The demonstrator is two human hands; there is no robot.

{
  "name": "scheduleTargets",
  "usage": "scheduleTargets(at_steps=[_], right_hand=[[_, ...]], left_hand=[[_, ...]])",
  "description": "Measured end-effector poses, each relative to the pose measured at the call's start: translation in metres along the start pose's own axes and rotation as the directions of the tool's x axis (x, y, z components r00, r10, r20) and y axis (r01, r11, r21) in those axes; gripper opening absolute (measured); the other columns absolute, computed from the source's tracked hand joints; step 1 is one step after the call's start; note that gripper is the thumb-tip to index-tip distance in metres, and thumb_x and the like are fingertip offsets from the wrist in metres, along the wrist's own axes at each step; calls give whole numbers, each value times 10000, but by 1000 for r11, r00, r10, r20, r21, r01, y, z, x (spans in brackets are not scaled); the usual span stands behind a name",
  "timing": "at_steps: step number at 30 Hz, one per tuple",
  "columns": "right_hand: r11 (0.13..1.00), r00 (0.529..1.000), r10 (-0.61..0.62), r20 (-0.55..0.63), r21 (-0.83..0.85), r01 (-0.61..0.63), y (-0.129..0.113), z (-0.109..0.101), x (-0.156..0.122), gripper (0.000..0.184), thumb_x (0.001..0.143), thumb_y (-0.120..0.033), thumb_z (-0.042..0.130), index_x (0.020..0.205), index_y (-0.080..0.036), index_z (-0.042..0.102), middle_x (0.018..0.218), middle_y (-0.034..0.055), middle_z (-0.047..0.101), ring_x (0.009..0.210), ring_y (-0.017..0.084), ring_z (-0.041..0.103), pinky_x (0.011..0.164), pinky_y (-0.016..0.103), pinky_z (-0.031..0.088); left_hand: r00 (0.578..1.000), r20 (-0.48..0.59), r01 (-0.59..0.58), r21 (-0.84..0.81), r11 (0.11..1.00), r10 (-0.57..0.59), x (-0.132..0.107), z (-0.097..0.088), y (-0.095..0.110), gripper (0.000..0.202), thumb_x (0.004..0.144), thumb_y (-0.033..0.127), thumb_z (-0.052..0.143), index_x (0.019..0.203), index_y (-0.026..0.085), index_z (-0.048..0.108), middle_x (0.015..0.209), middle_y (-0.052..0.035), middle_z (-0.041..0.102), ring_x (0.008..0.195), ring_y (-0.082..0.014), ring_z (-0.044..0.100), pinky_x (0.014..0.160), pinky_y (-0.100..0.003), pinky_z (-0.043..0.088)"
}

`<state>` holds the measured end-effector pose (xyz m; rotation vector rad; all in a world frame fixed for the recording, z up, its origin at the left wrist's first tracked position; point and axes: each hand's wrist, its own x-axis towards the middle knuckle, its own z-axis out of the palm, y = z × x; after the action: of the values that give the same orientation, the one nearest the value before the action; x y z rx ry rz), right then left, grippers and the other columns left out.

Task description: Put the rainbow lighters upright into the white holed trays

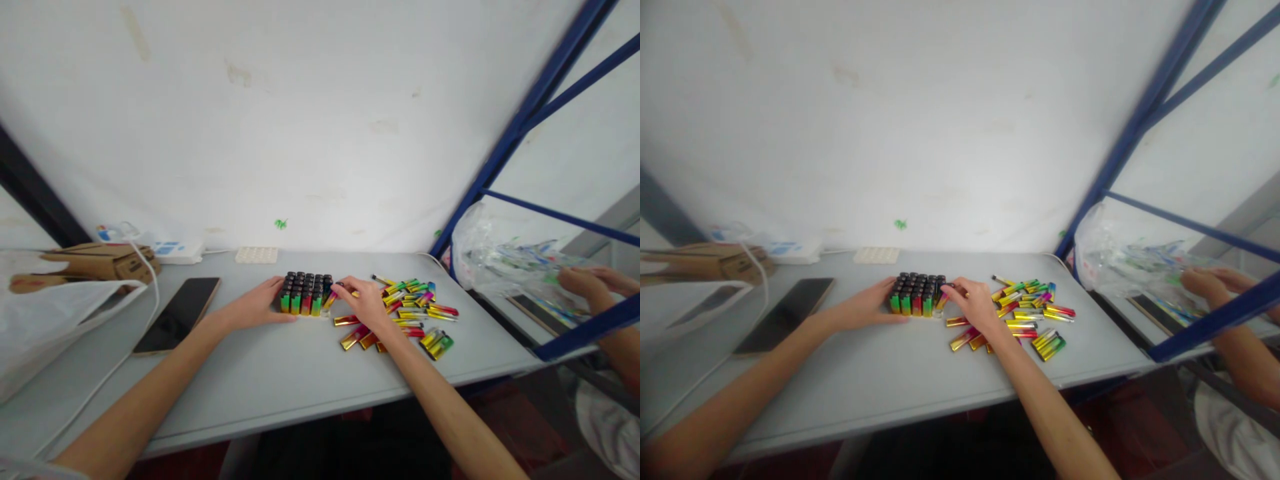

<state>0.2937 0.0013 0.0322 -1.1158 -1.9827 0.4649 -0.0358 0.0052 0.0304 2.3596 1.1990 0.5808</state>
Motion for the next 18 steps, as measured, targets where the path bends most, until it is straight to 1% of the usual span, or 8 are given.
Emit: scheduleTargets(at_steps=[3,6,9,12,13,15,17,18], right_hand=[[1000,1000,10,22,-7,-9,4,1,0,409,1116,-602,687,927,-262,813,869,50,842,766,236,745,747,321,539],[998,996,-17,86,-52,21,7,2,1,393,1131,-574,697,920,-260,799,850,41,831,725,217,722,723,308,508],[985,987,-51,151,-158,75,4,5,2,337,1151,-527,703,984,-249,795,818,31,803,694,200,692,703,295,459],[958,980,-45,192,-269,97,-2,6,3,291,1143,-506,739,1057,-232,786,817,34,788,701,199,685,692,290,423],[952,978,-42,202,-288,100,-3,5,3,304,1152,-510,724,1049,-230,779,819,35,784,709,200,688,699,291,425],[949,979,-42,202,-299,103,-1,1,4,374,1206,-502,619,991,-229,759,821,40,776,736,206,697,736,297,451],[951,989,-48,140,-297,89,9,-6,5,449,1253,-442,488,954,-228,744,849,56,777,788,220,718,803,314,495],[950,995,-50,91,-303,76,16,-10,6,438,1256,-403,467,977,-222,753,895,72,789,841,234,735,852,327,519]], left_hand=[[1000,-10,6,-1,1000,-6,0,0,0,877,848,626,926,1583,225,667,1618,-160,697,1505,-435,659,1363,-519,477],[1000,-16,13,2,1000,-13,0,1,-1,879,843,609,932,1580,215,662,1613,-169,700,1484,-442,671,1359,-535,480],[1000,-11,13,5,1000,-13,0,1,-1,901,846,592,934,1599,194,641,1625,-178,691,1490,-439,662,1365,-531,469],[1000,-7,0,8,1000,0,0,0,-1,886,858,579,932,1601,196,641,1634,-171,690,1500,-435,657,1368,-526,466],[1000,-9,-6,11,1000,6,0,0,-1,872,861,579,932,1595,204,649,1630,-165,696,1497,-434,661,1364,-525,472],[1000,-16,-11,17,1000,11,0,1,-3,856,861,590,932,1583,216,664,1619,-157,707,1491,-434,669,1353,-525,487],[1000,-24,-9,24,1000,10,0,1,-4,861,856,615,931,1575,219,673,1615,-158,711,1493,-440,670,1347,-530,497],[1000,-24,-9,26,1000,9,0,1,-5,866,853,629,930,1571,217,676,1612,-161,712,1496,-444,668,1347,-533,498]])
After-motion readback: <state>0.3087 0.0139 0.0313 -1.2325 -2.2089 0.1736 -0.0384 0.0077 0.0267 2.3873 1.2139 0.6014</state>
